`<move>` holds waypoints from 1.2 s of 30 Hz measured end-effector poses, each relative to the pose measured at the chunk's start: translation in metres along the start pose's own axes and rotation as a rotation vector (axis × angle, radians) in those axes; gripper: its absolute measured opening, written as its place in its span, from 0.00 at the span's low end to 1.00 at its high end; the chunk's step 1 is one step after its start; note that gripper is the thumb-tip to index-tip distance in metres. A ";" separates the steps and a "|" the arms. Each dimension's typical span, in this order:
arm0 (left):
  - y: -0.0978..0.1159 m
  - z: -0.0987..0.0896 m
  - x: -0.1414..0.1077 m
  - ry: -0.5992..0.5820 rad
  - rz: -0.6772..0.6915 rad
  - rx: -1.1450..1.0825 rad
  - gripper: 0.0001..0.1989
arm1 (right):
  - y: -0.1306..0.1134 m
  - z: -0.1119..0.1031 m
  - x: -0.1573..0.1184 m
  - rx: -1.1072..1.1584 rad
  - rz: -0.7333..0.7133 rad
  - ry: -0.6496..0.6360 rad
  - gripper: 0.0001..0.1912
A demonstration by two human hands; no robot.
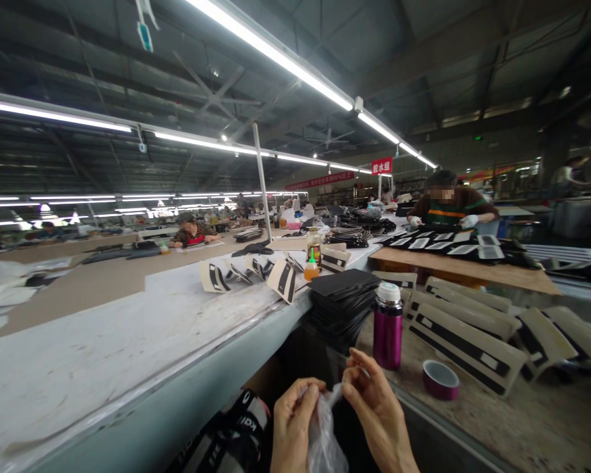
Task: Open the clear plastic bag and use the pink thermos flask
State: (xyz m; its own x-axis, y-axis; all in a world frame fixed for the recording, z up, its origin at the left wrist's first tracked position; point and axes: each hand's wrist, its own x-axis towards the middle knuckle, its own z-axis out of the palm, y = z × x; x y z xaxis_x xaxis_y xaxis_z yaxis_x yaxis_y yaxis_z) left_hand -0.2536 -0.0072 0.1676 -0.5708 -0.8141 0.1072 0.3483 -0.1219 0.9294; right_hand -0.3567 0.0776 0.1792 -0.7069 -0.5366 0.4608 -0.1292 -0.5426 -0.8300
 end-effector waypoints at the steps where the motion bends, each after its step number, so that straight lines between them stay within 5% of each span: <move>1: 0.001 0.001 -0.001 0.006 0.006 0.033 0.20 | 0.001 0.001 -0.001 -0.008 0.009 0.005 0.22; 8: -0.005 -0.007 0.004 0.040 0.013 0.121 0.25 | 0.022 0.008 -0.020 -0.392 -0.007 -0.122 0.54; 12: -0.018 -0.015 0.009 0.154 0.019 0.058 0.25 | 0.028 0.012 -0.027 -0.628 -0.119 -0.043 0.51; 16: -0.021 -0.016 0.009 0.162 0.038 0.068 0.25 | 0.025 0.016 -0.026 -0.450 0.031 -0.144 0.41; 19: -0.015 -0.018 0.007 0.042 0.044 0.037 0.21 | 0.023 0.014 -0.020 -0.266 0.164 -0.136 0.36; 24: 0.009 -0.024 0.000 -0.423 0.125 0.027 0.13 | 0.019 0.004 -0.009 -0.038 0.320 -0.138 0.31; 27: 0.019 -0.030 0.000 -0.463 0.167 0.228 0.12 | 0.015 -0.001 -0.008 -0.018 0.349 -0.121 0.28; 29: 0.018 -0.036 0.003 -0.480 0.246 0.430 0.14 | 0.013 -0.001 -0.009 -0.004 0.359 -0.099 0.28; 32: 0.010 -0.044 0.008 -0.469 0.564 0.695 0.17 | 0.008 0.000 -0.010 0.005 0.365 -0.083 0.31; 36: 0.005 -0.043 0.012 -0.307 0.943 0.846 0.31 | 0.007 -0.001 -0.011 -0.047 0.352 -0.081 0.26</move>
State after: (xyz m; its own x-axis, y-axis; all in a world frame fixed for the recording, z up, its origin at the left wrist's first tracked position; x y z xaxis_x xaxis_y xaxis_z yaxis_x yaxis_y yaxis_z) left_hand -0.2268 -0.0418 0.1579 -0.5496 -0.2130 0.8078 0.1965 0.9068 0.3729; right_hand -0.3501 0.0805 0.1679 -0.6567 -0.7357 0.1657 0.0797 -0.2862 -0.9549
